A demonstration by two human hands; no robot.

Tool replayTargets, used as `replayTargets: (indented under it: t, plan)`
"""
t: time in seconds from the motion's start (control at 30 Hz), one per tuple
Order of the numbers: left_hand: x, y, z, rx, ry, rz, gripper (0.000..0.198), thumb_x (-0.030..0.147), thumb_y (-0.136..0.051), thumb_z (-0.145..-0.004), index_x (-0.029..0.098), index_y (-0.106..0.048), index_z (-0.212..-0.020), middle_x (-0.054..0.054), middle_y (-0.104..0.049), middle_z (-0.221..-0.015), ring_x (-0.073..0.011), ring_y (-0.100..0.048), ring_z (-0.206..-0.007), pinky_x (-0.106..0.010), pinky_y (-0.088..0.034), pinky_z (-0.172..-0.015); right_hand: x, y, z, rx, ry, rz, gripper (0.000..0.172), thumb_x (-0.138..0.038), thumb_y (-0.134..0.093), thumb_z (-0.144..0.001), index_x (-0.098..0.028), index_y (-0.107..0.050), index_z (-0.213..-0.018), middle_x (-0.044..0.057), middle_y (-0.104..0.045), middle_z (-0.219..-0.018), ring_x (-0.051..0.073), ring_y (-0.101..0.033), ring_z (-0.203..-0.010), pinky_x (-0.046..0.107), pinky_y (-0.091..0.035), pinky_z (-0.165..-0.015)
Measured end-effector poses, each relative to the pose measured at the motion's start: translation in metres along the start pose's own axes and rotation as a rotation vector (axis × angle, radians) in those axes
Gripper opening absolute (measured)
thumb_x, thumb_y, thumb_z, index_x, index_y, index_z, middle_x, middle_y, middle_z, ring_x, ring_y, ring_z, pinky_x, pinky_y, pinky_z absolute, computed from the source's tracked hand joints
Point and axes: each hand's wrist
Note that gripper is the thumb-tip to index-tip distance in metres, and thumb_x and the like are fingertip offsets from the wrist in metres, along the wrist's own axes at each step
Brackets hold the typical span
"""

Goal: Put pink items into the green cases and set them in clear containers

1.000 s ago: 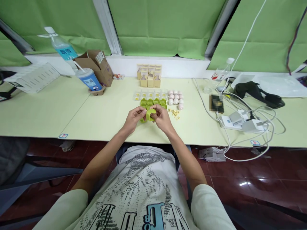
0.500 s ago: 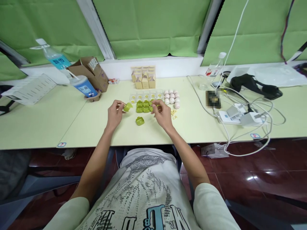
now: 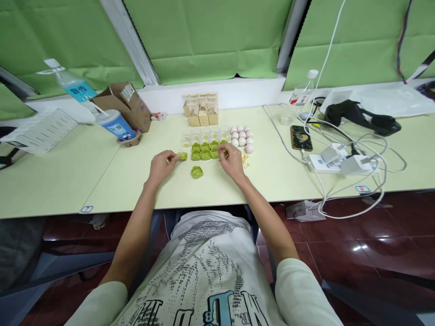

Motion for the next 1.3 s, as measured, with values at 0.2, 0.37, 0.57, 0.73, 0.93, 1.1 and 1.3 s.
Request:
replayTargets:
  t: [0.2,0.37,0.57,0.73,0.93,1.1,1.3]
  plan:
    - [0.002,-0.01,0.004,-0.106,-0.114,-0.032,0.019,0.032,-0.06,-0.104,0.026,-0.077,-0.11,-0.007,-0.073,-0.107,-0.0257,-0.068,-0.097,-0.038,-0.051,-0.083,0.01,-0.002,-0.003,0.008,-0.019,0.015,0.021,-0.031,-0.052,-0.096,-0.022,-0.071,-0.096,0.008,-0.079,-0.104,0.018,-0.07,-0.067,0.034,-0.059,-0.07]
    - [-0.006,-0.02,0.004,-0.106,-0.195,-0.007,0.026,0.029,-0.055,-0.104,0.022,-0.075,-0.121,-0.013,-0.07,-0.122,-0.0324,-0.063,-0.122,-0.047,-0.054,-0.106,0.011,-0.004,-0.002,0.012,0.012,0.024,0.02,-0.028,-0.053,-0.093,-0.022,-0.072,-0.094,0.007,-0.079,-0.1,0.02,-0.07,-0.071,0.036,-0.059,-0.073]
    - [-0.006,-0.023,0.004,-0.085,-0.23,0.045,0.032,0.028,-0.053,-0.105,0.017,-0.073,-0.127,-0.015,-0.066,-0.123,-0.032,-0.064,-0.12,-0.049,-0.054,-0.111,0.011,-0.004,-0.001,-0.004,0.022,0.038,0.02,-0.028,-0.053,-0.093,-0.023,-0.072,-0.093,0.007,-0.079,-0.099,0.02,-0.069,-0.071,0.035,-0.059,-0.072]
    - [-0.003,-0.022,0.005,-0.071,-0.191,0.045,0.032,0.028,-0.053,-0.104,0.019,-0.073,-0.126,-0.015,-0.064,-0.128,-0.0319,-0.064,-0.122,-0.052,-0.053,-0.115,0.01,-0.004,-0.002,-0.014,0.014,0.058,0.019,-0.027,-0.053,-0.093,-0.022,-0.071,-0.091,0.007,-0.078,-0.098,0.02,-0.069,-0.071,0.035,-0.059,-0.075]
    - [-0.001,-0.019,0.004,-0.113,-0.217,0.134,0.032,0.027,-0.052,-0.104,0.018,-0.071,-0.129,-0.015,-0.066,-0.136,-0.0292,-0.065,-0.129,-0.049,-0.051,-0.12,0.004,-0.002,0.0,-0.047,-0.031,0.097,0.021,-0.028,-0.052,-0.095,-0.023,-0.072,-0.095,0.007,-0.078,-0.102,0.021,-0.071,-0.078,0.034,-0.059,-0.076]
    - [0.0,-0.018,0.004,-0.13,-0.207,0.152,0.029,0.026,-0.051,-0.104,0.019,-0.07,-0.124,-0.014,-0.067,-0.141,-0.0285,-0.064,-0.134,-0.049,-0.049,-0.122,0.001,-0.002,-0.001,-0.067,-0.027,0.124,0.024,-0.023,-0.05,-0.093,-0.022,-0.074,-0.096,0.007,-0.079,-0.103,0.021,-0.071,-0.08,0.034,-0.059,-0.078]
    - [-0.001,-0.019,0.004,-0.137,-0.206,0.166,0.028,0.025,-0.05,-0.104,0.02,-0.071,-0.12,-0.014,-0.067,-0.144,-0.0283,-0.064,-0.136,-0.049,-0.049,-0.123,-0.013,0.031,-0.006,-0.108,-0.105,0.453,0.029,-0.015,-0.051,-0.095,-0.021,-0.077,-0.105,0.009,-0.081,-0.11,0.024,-0.072,-0.086,0.037,-0.055,-0.083]
Point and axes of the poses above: each hand's wrist, its own z-axis away from the middle knuckle, its own y-axis out of the back of the hand, x = y × z
